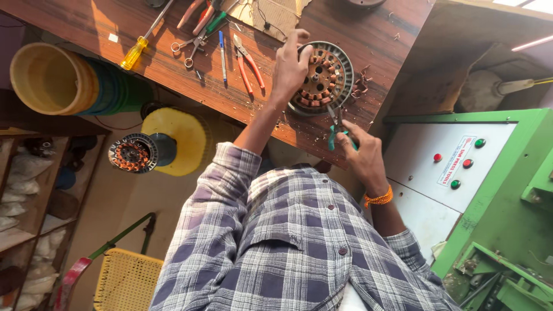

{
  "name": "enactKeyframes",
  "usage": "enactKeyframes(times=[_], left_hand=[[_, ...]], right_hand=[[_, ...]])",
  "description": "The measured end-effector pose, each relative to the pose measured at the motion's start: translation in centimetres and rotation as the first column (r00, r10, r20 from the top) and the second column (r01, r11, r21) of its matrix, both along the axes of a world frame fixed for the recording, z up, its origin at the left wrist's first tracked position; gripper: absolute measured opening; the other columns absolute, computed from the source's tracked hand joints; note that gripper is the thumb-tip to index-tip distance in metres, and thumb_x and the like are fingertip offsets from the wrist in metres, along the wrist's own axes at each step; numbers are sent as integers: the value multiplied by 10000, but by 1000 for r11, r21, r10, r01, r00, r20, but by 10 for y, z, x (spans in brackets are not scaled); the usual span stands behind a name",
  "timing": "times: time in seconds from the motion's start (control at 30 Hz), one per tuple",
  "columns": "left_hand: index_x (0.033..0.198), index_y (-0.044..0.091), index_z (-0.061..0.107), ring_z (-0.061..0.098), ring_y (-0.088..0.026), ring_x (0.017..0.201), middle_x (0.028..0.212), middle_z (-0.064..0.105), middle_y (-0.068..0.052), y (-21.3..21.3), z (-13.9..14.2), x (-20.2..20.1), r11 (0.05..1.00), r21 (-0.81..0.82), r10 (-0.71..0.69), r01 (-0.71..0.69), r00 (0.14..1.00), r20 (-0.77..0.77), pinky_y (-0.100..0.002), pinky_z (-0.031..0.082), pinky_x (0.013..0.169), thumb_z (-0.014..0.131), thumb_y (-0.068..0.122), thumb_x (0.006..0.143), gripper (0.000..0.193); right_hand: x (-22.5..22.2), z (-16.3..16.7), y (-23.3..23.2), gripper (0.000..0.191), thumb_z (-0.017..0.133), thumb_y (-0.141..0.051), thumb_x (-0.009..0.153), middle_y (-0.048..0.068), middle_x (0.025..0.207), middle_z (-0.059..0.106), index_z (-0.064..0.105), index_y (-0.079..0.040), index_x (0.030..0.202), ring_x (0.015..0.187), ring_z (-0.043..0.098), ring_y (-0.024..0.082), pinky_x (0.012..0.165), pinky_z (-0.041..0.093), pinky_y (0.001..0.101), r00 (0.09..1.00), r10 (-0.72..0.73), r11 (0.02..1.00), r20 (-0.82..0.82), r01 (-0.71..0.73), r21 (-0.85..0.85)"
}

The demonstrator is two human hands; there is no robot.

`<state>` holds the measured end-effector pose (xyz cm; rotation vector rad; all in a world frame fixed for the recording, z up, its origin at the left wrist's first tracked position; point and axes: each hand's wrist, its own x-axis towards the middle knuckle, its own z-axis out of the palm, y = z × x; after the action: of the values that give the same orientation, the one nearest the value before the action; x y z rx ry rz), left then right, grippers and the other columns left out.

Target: The person uses pliers to trim excess copper wire from the slots of a motor stator. They rotate the stator to access different sections and switch between two different pairs of pliers during the process.

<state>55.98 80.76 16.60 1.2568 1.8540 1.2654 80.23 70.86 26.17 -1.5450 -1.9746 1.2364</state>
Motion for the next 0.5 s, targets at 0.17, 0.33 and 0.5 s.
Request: enactKeyframes(times=[0.17,0.33,0.5], left_hand=[[1210,141,592,760,-266,993,1043,765,-114,-3,8,-8,944,-319,-88,82,996,-5,-438,569,866,574,530,996,444],[1189,154,594,616,-407,1074,1112,657,-148,13,12,3,976,-212,-141,52,893,-427,-549,534,809,405,661,990,577],[1148,140,557,610,-456,1039,1092,624,-177,4,4,15,965,-262,-90,-29,899,-428,-579,523,785,361,657,998,573]], right_hand=[[4,8,11,369,697,-220,990,212,1015,754,703,-35,1309,922,759,243,775,543,357,985,119,979,127,-138,152],[-4,-32,6,356,681,-170,996,189,959,754,680,-39,1327,822,702,133,729,544,316,997,68,987,-38,-62,148],[-20,-77,-16,322,670,-148,1028,175,891,739,678,-30,1328,745,619,106,695,521,301,974,-79,942,-212,143,304]])
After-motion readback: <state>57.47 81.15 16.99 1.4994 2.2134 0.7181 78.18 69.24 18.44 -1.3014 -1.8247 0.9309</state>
